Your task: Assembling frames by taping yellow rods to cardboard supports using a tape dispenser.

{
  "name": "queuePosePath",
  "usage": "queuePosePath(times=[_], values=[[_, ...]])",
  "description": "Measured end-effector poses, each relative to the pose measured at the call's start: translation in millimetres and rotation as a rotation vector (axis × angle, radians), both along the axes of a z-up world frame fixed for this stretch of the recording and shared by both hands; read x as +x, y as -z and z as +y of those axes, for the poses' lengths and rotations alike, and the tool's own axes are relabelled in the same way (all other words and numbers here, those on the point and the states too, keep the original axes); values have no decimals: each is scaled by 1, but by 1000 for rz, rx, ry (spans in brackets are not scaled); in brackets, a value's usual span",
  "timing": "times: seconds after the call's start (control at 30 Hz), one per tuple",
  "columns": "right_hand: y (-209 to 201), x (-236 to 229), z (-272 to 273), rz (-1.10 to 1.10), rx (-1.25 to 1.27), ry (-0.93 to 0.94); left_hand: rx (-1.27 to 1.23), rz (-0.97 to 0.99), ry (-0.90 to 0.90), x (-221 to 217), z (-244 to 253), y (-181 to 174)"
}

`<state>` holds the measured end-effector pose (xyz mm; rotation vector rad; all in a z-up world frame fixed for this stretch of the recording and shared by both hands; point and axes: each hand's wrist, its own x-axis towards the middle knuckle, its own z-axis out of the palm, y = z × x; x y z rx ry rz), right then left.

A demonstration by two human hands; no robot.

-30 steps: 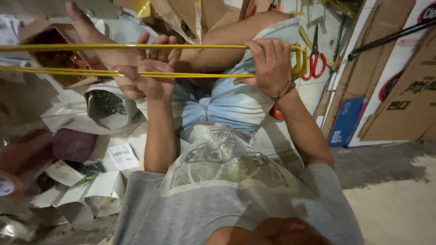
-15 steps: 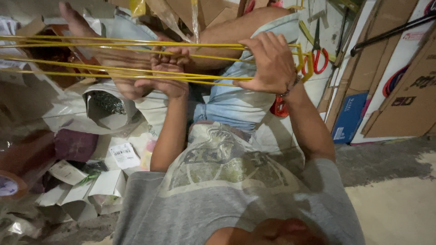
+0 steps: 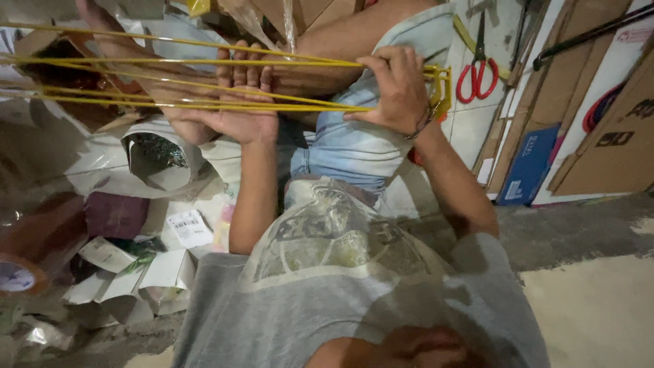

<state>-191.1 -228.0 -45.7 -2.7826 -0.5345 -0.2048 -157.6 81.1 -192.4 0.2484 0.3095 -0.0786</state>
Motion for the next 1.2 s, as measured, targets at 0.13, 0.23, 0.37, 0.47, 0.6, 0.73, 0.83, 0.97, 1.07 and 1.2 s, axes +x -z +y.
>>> queuePosePath(times=[0.13,0.23,0.37,0.47,0.6,0.73,0.83,0.97,1.07,1.2], values=[[6,-2,0,-40,-6,32,20,-194,46,19,-7,-39],[9,-13,-11,-80,-110,61,-45,-180,99,21,2,-42],[4,-38,-42,-74,-158,110,-32,147,-5,34,8,-42],[5,-47,-47,-146,-189,98,-40,306,-51,39,-3,-54],[-8,-26,-20,-118,-184,133,-12,297,-134,48,19,-74],[-7,14,6,-316,-84,8,128,164,-163,53,50,-84],[27,16,-2,-246,-86,-25,875,269,180,29,74,-116],[37,16,-9,-191,-100,-37,990,125,762,-20,119,-129],[31,24,-5,-208,-60,-66,1553,-121,578,-12,103,-147],[25,23,-4,-247,-34,-64,2284,-831,362,23,42,-149]])
